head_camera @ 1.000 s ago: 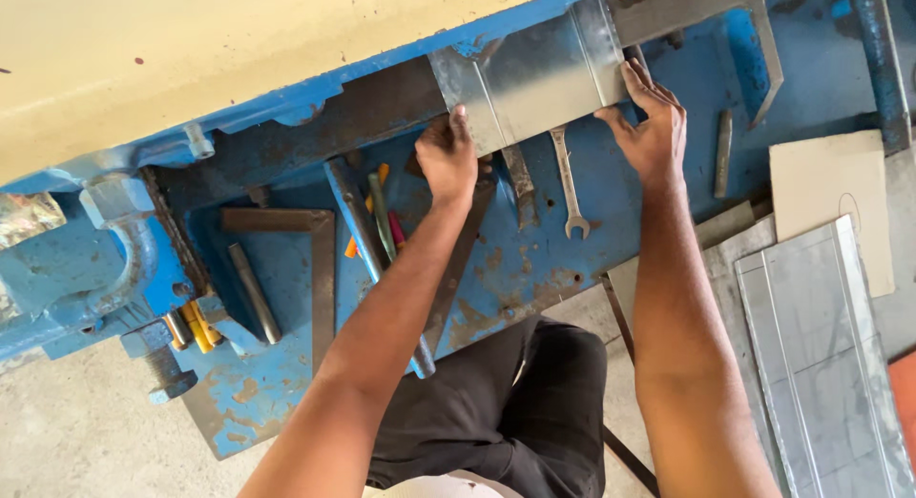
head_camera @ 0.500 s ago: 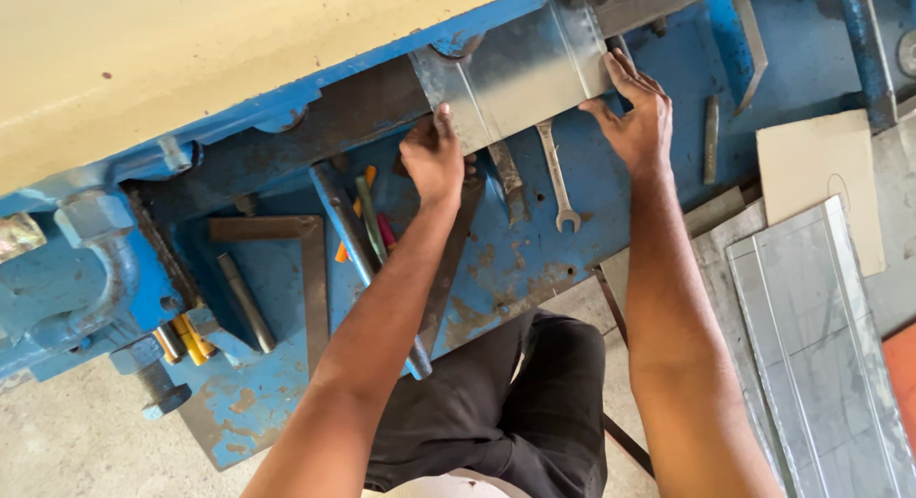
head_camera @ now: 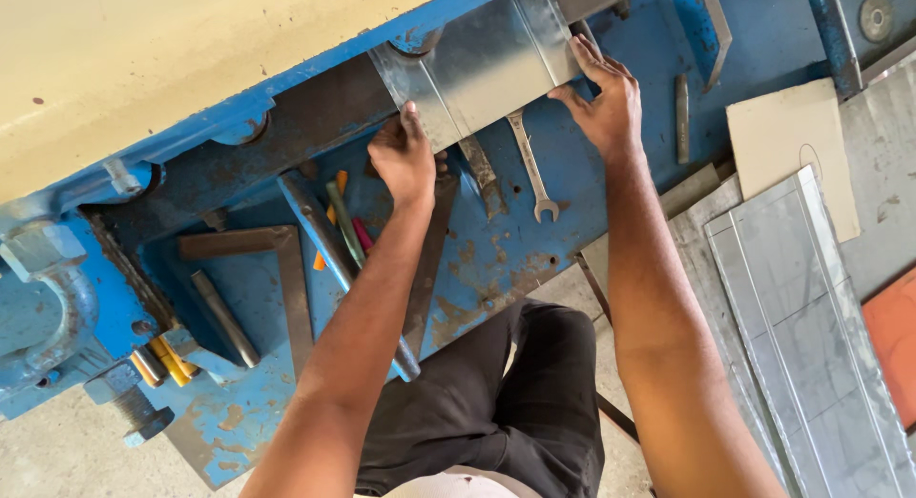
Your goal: The person uses a scribe to draw lines on metal sheets while positioning them against a large blue machine.
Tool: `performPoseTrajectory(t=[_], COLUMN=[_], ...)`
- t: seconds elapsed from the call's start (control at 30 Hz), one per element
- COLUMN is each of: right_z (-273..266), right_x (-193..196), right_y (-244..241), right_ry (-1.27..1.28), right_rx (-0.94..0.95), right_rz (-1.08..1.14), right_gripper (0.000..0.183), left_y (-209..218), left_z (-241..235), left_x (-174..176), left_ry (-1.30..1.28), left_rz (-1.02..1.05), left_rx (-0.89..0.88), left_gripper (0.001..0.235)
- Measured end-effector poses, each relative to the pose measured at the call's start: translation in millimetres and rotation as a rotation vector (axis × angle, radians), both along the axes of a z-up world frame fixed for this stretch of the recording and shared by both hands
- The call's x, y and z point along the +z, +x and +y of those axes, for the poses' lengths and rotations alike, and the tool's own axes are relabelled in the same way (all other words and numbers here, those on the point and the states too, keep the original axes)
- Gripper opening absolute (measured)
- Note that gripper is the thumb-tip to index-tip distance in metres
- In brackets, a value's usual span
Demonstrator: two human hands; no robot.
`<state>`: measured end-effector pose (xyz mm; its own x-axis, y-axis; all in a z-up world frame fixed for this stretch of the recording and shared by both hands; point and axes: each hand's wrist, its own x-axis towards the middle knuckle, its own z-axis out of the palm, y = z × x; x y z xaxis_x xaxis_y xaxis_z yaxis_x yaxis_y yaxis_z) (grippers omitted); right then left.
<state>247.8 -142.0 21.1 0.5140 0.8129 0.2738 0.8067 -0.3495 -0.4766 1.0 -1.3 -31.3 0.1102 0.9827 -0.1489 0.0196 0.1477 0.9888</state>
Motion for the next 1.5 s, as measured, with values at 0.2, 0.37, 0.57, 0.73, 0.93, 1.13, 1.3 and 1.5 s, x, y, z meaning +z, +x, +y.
performPoseTrajectory(t=[0.2,0.37,0.57,0.73,0.93,1.13,1.3,1.5], right_z=[1,16,84,108,40,-77,-222,-366], right_x=[20,69,86,79,89,87,56,9], right_y=[-6,-56,-55,-59,-87,-132,-206,-313], right_ry=[0.028,-0.17,-0.711,-0.158,-0.236,-0.185,-0.006,0.129], right_rx=[0.112,0.183,0.221,0.109,0.114,0.047,-0.282,-0.87], right_rz=[-0.173,-0.325,-0.145,-0.6,-0.239,0.227,0.459,0.857], right_gripper=[0.078,0.057,0.044,0.034,0.049,0.037,0.026,0.026], left_y=[-1,-4,-6,-12,-17,-24,-32,63], left_z=[-1,-3,-2,1,-2,-24,-31,-7], left_x=[20,41,37,26,28,66,100,114], left_ry=[-0.127,-0.31,-0.399,-0.437,-0.403,0.332,0.698,1.243], left_rz=[-0.05,-0.164,-0.249,-0.308,-0.274,0.0,0.273,0.731], left_rx=[-0.024,-0.005,-0.049,-0.08,-0.175,-0.258,-0.392,-0.579], left_gripper=[0.039,0.042,0.065,0.077,0.069,0.025,0.01,0.043])
